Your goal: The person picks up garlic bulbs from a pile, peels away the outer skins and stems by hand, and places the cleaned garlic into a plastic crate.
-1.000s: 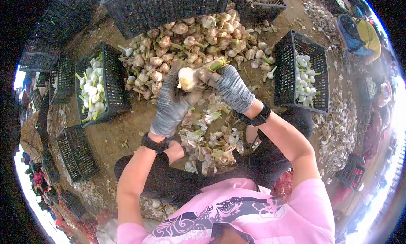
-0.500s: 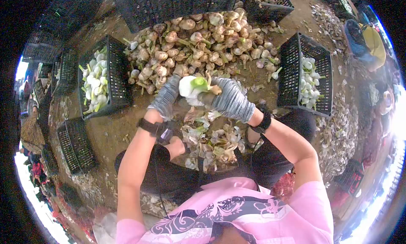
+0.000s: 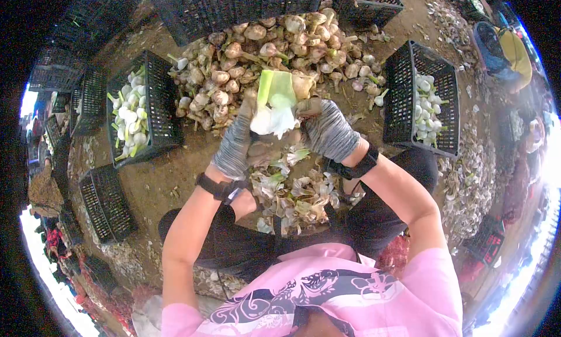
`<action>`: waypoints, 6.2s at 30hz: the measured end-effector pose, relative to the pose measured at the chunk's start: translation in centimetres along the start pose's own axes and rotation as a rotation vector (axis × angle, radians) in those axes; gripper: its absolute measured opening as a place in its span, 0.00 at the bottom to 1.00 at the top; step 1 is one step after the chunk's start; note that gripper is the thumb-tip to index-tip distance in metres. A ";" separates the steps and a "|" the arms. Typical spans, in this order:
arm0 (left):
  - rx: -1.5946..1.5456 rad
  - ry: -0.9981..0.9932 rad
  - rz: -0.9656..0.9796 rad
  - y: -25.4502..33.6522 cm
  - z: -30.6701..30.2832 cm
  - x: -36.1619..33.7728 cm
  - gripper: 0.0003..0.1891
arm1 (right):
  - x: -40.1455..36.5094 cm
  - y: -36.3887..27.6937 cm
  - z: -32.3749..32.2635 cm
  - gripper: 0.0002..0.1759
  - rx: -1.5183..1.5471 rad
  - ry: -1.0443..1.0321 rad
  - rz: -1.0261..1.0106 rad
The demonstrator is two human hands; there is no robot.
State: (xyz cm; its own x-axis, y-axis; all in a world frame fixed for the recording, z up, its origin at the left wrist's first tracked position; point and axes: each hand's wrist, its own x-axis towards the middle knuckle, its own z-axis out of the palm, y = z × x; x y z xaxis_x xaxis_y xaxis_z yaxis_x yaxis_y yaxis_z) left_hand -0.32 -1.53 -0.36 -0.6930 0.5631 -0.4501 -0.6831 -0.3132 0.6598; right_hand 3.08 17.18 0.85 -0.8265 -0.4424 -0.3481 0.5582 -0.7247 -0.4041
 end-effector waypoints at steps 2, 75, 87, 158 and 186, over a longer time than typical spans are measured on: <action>-0.110 -0.075 -0.079 0.2 -0.2 0.0 0.21 | -0.3 0.5 -0.7 0.12 -0.466 0.028 -0.242; 0.148 0.498 0.040 -4.1 -4.9 1.9 0.24 | 15.0 2.9 -27.9 0.05 -0.717 0.702 -0.308; 0.374 0.054 0.460 0.0 -2.5 0.6 0.27 | 3.7 -0.9 0.6 0.13 -1.103 0.127 -0.275; 0.393 0.253 0.284 -0.9 -2.6 0.3 0.16 | 0.6 -1.1 -0.4 0.12 -1.248 0.101 -0.627; 0.687 0.174 0.507 -0.7 -2.3 0.2 0.13 | -0.2 -3.9 -0.1 0.14 -1.839 0.005 -0.119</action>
State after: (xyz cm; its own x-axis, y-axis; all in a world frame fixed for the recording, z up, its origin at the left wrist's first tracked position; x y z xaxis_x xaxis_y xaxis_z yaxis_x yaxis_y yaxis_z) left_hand -0.55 -2.96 -2.30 -0.9396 0.3381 -0.0527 -0.0315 0.0678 0.9972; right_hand 1.04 20.17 2.44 -0.8644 -0.4346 -0.2528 -0.1280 0.6764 -0.7253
